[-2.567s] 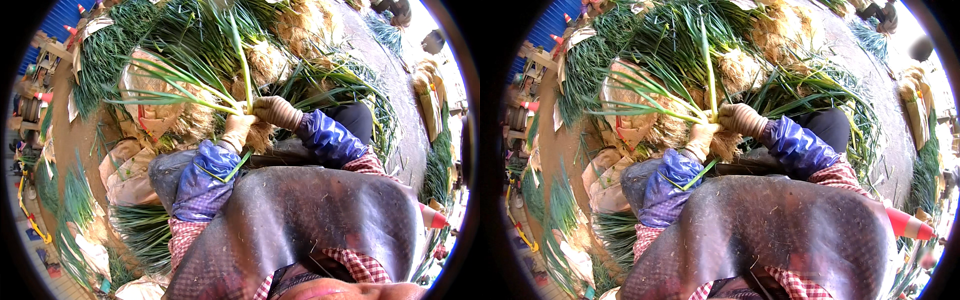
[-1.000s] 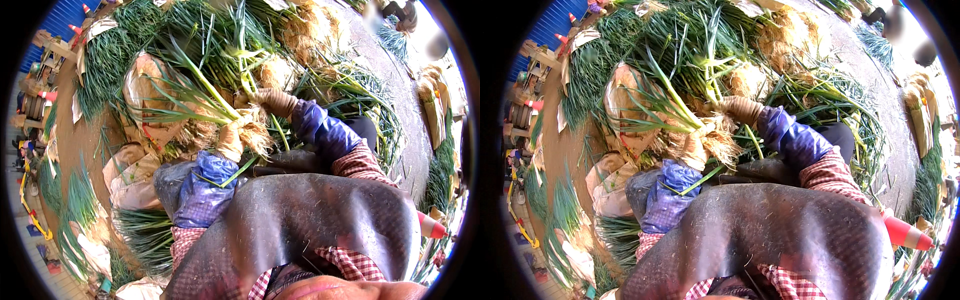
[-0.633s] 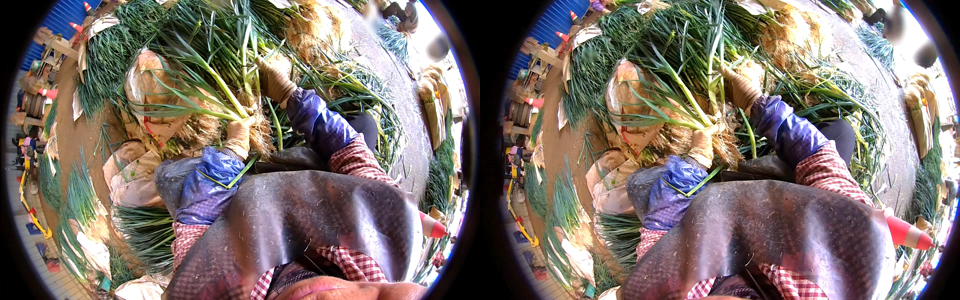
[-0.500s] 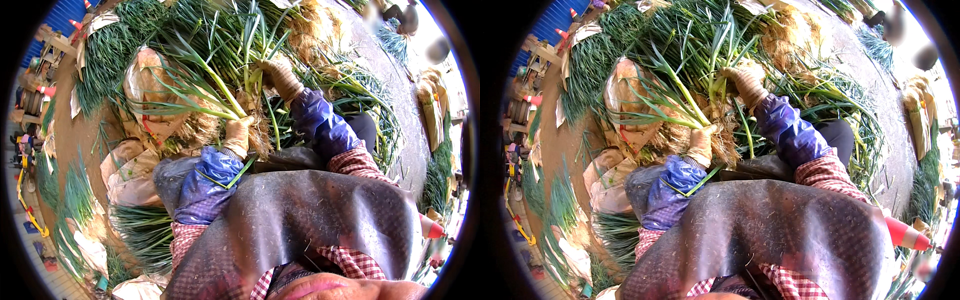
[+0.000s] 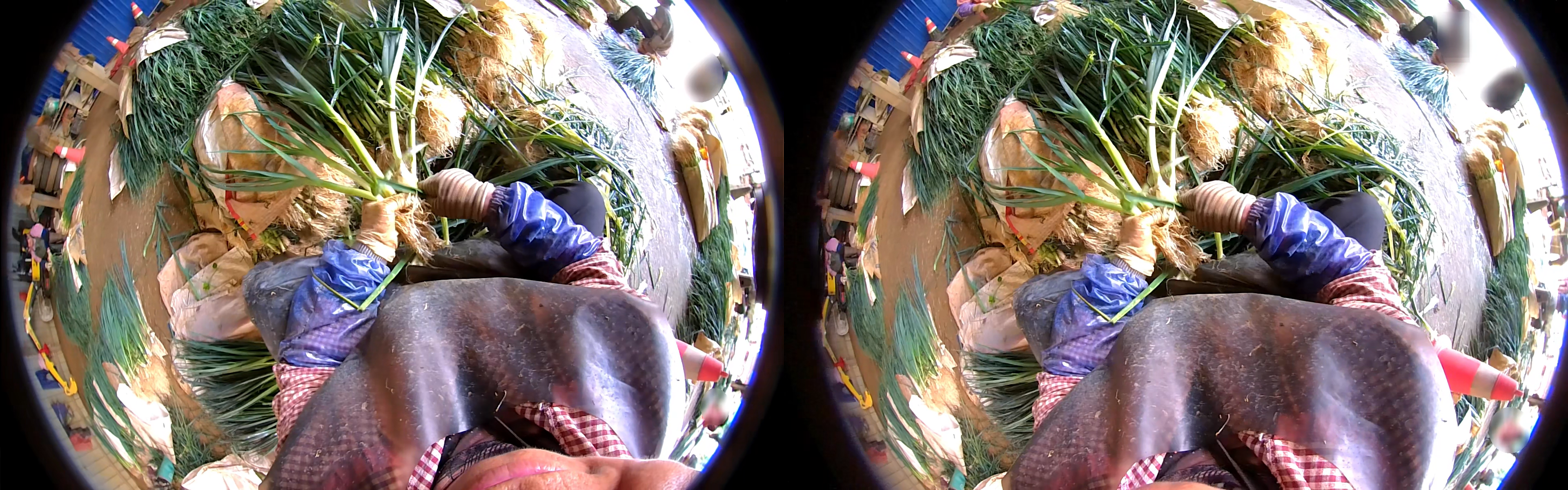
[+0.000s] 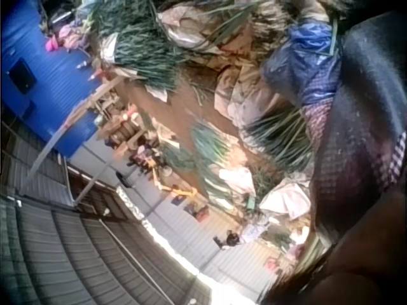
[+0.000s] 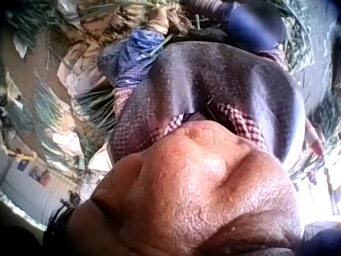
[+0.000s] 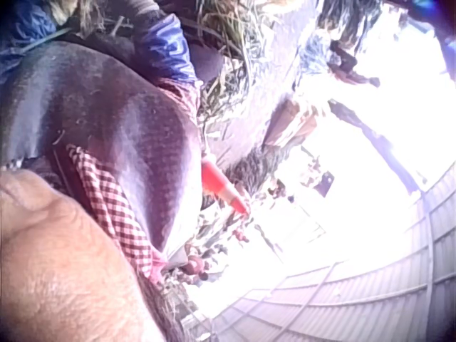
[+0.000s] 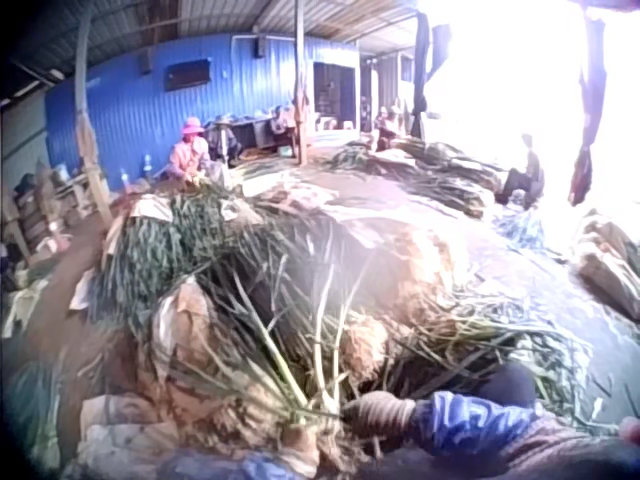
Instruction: The person peels and cleans bunches of green onions by hand, removing outer layers and debris from the roots before placing them into a pile.
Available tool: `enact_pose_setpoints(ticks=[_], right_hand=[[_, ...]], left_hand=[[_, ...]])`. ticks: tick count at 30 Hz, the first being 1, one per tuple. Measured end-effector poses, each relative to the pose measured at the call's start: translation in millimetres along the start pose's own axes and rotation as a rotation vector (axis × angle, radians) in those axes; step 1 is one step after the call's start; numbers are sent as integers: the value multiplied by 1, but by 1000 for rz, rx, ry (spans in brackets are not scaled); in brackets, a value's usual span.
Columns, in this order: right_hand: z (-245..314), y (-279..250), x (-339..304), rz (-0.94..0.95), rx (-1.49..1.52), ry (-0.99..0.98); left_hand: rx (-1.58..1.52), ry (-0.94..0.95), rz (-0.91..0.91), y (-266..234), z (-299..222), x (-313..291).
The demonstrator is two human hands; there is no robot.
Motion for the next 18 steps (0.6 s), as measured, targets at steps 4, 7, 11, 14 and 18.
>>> enact_pose_setpoints(ticks=[4, 7, 11, 14, 18], right_hand=[[2, 10, 1, 253, -339, -104], [-5, 72, -24, 715, -573, -123], [-28, 85, -45, 827, -291, 87], [-56, 30, -7, 5, 426, 233], [-68, -20, 41, -675, 1094, 184]], left_hand=[[-23, -26, 14, -4, 10, 2], [-317, -158, 104, 14, -1, 5], [-403, -147, 199, 7, -5, 4], [-481, -187, 415, 14, -1, -2], [-541, -238, 508, 24, -2, -10]])
Point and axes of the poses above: each hand's wrist, its own x-axis towards the middle knuckle, its own y-axis out of the palm, z = x × y, the point moved 3 cm from there along x, towards the middle knuckle, and after that the axes turned 4 degrees about -y, right-handed, at the moved point
